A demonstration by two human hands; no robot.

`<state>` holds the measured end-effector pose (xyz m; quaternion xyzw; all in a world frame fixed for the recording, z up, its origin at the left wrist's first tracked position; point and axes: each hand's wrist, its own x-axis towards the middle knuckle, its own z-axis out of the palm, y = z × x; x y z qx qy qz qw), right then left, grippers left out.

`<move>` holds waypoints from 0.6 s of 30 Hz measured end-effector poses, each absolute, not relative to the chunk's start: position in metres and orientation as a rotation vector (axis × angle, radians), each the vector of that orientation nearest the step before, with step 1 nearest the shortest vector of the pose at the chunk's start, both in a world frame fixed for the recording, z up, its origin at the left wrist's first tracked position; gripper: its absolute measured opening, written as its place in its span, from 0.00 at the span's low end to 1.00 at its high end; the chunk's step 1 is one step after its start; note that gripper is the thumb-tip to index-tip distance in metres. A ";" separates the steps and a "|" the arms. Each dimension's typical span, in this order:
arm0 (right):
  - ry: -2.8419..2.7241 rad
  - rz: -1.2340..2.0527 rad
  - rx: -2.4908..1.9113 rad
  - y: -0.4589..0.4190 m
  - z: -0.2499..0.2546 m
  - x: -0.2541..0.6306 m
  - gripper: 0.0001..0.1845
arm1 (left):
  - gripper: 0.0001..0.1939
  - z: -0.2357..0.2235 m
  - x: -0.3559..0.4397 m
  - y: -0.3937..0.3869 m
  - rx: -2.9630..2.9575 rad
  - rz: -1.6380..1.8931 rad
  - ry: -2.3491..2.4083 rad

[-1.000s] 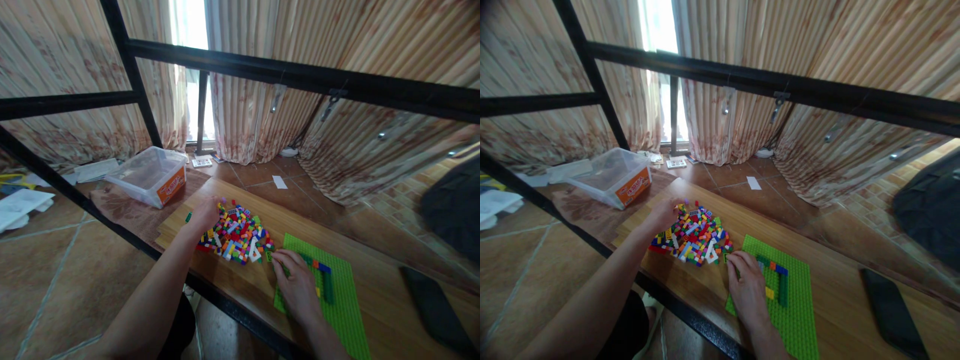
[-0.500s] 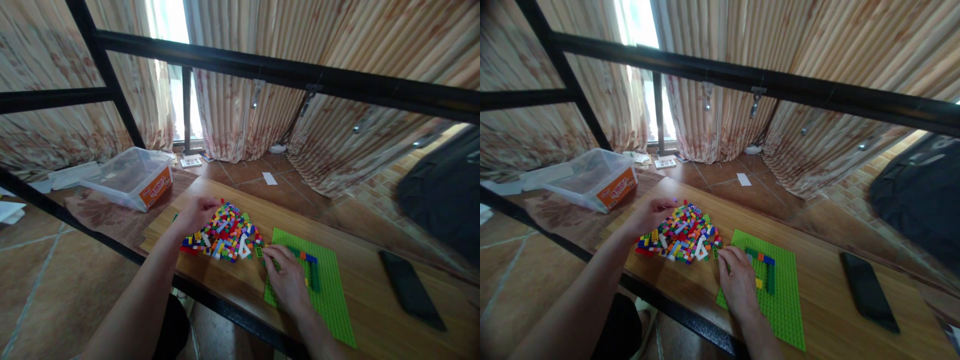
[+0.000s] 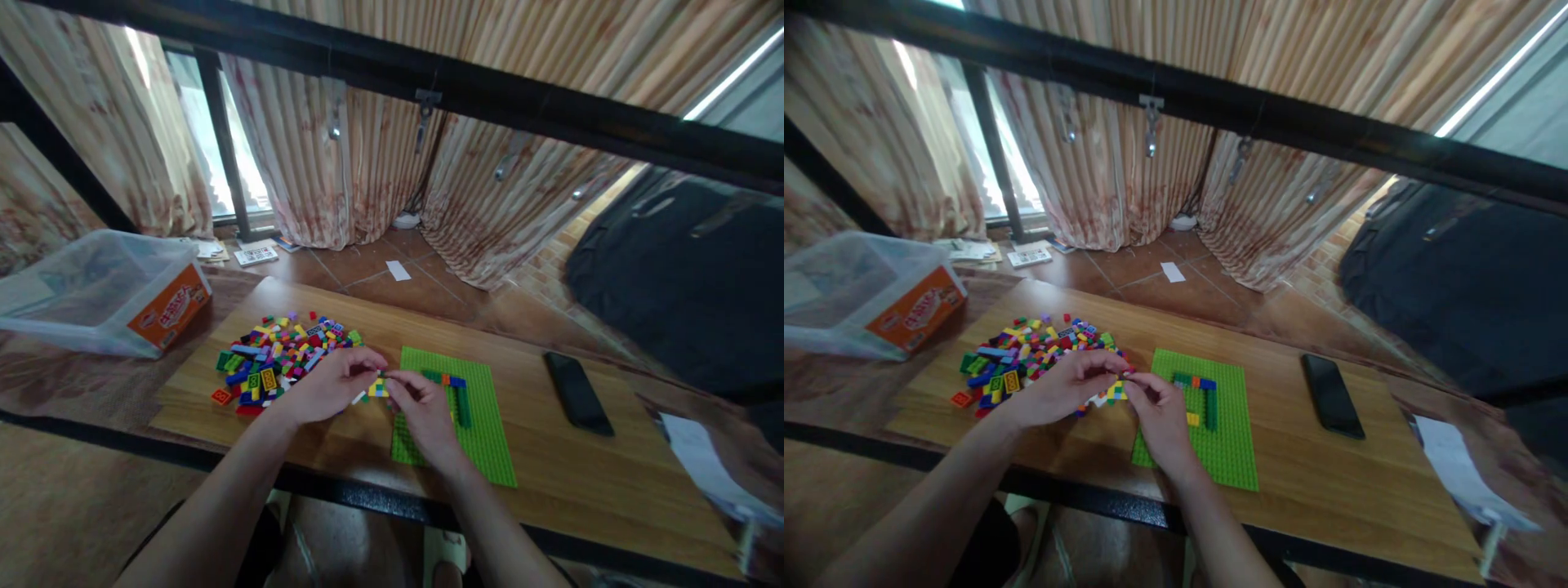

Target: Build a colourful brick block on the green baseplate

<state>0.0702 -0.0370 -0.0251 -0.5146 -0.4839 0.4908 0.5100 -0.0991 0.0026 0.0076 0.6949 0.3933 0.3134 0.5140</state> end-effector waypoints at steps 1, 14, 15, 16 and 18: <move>-1.122 1.205 -1.238 -0.037 -0.026 0.071 0.13 | 0.11 0.007 -0.095 0.001 1.643 0.753 0.963; -0.727 1.456 -1.091 -0.041 -0.023 0.070 0.14 | 0.15 0.007 -0.091 -0.004 1.237 0.574 0.969; -0.694 1.476 -1.075 -0.041 -0.023 0.070 0.14 | 0.15 0.008 -0.091 -0.004 1.206 0.580 0.964; -0.667 1.495 -1.061 -0.041 -0.023 0.070 0.14 | 0.15 0.008 -0.091 -0.005 1.179 0.584 0.962; -0.627 1.532 -1.037 -0.040 -0.023 0.071 0.14 | 0.16 0.007 -0.090 -0.005 1.139 0.586 0.956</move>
